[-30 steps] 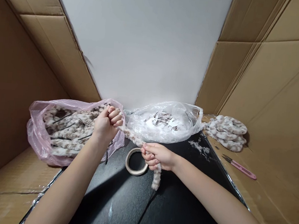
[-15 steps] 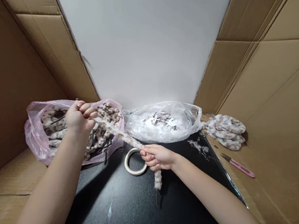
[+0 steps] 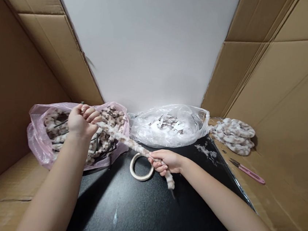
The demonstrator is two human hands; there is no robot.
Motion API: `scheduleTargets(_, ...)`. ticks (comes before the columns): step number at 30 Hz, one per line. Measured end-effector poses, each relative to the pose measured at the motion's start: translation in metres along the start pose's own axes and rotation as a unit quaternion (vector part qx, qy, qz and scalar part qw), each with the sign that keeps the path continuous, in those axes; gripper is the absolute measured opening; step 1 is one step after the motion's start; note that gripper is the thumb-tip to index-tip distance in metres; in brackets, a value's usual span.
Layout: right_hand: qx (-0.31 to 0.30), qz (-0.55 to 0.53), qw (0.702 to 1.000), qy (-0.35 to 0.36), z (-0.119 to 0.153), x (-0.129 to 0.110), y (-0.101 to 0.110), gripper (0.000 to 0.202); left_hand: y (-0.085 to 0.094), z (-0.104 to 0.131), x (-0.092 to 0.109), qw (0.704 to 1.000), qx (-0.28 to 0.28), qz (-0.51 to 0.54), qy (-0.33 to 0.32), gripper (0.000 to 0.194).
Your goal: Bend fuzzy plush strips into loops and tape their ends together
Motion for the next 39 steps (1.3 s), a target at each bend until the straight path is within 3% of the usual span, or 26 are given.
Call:
scheduleTargets(4,0.060,0.080,0.995,-0.008,0.008,-0.006,0.014,0.030,-0.007,0.001,-0.023,0.996,-0.037,0.043,0.075,0.042)
scheduleTargets(10,0.094,0.203,0.974,-0.020,0.019,-0.018,0.027,0.025,-0.004,0.002,-0.026,0.994,-0.043,0.064,0.076,0.042)
scheduleTargets(13,0.107,0.241,0.964,-0.033,0.024,-0.021,0.031,0.022,-0.016,0.004,-0.030,0.992,-0.069,0.063,0.082,0.043)
scheduleTargets(17,0.118,0.283,0.951,-0.045,0.029,-0.025,0.029,0.021,-0.038,0.012,-0.050,0.987,-0.088,0.058,0.122,0.045)
scheduleTargets(23,0.207,0.443,0.872,-0.008,0.042,-0.051,0.028,0.019,-0.057,0.020,-0.070,0.983,-0.091,0.043,0.152,0.041)
scheduleTargets(31,0.208,0.496,0.840,0.072,0.039,-0.064,0.011,0.039,-0.077,0.033,-0.089,0.979,-0.105,0.046,0.169,0.040)
scheduleTargets(34,0.195,0.567,0.800,-0.015,0.040,-0.056,0.011,0.048,-0.077,0.030,-0.068,0.987,-0.098,0.057,0.112,0.039)
scheduleTargets(37,0.217,0.632,0.728,-0.156,0.045,-0.043,0.024,0.040,-0.063,0.023,-0.046,0.993,-0.074,0.068,0.059,0.038)
scheduleTargets(39,0.239,0.651,0.689,-0.213,0.047,-0.038,0.030,0.032,-0.050,0.019,-0.041,0.995,-0.051,0.068,0.052,0.039)
Point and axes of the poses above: each hand's wrist, its own z-axis away from the middle knuckle, its own y-axis out of the back of the hand, x = y × z, the point moved 10 cm from there along -z, towards the middle knuckle, and after that the axes turned 15 degrees about -x, right-handed, at the moved point
